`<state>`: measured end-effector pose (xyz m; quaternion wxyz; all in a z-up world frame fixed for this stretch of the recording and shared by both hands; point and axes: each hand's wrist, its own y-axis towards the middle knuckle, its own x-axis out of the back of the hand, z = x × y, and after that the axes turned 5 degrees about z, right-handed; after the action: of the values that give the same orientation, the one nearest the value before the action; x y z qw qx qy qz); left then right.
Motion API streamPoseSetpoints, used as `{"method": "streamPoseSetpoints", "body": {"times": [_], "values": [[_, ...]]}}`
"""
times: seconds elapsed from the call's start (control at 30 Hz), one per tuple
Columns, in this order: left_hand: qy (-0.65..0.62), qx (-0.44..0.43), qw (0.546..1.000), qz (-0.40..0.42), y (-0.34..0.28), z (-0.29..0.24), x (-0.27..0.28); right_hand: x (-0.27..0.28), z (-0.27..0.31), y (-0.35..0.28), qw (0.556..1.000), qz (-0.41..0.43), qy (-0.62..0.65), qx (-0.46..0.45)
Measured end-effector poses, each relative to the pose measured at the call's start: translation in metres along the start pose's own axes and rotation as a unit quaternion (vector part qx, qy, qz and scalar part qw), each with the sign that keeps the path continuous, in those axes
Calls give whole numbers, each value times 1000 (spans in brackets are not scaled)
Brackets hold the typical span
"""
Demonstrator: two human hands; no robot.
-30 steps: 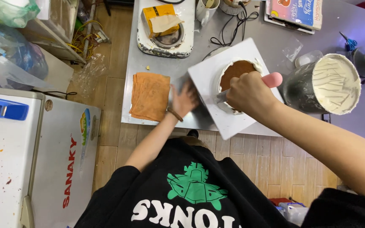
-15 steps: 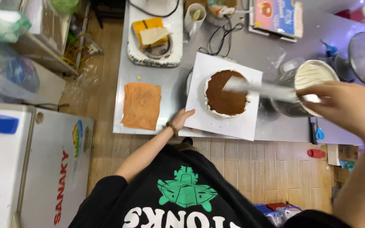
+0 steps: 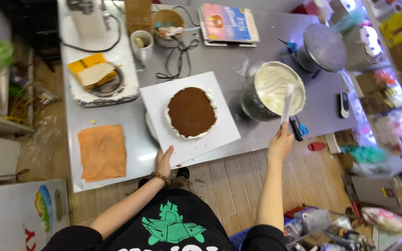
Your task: Applying frosting between layers and on top of a chocolate cake using an offset spatula.
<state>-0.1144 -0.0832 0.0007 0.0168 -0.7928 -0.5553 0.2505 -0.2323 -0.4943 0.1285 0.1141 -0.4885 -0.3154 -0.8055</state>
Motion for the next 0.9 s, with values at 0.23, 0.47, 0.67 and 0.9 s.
{"method": "streamPoseSetpoints", "body": {"times": [0.23,0.47,0.67,0.9], "values": [[-6,4,1000,-22,-14,-7,-22,136,-19,-92,984,159,-59,-48],[39,122,988,91,-5,40,-3,141,-11,-39,958,159,212,-109],[154,217,917,296,1,26,6,41,4,41,767,164,584,-209],[-28,86,995,41,31,3,51,35,-114,-45,724,182,596,-296]]}}
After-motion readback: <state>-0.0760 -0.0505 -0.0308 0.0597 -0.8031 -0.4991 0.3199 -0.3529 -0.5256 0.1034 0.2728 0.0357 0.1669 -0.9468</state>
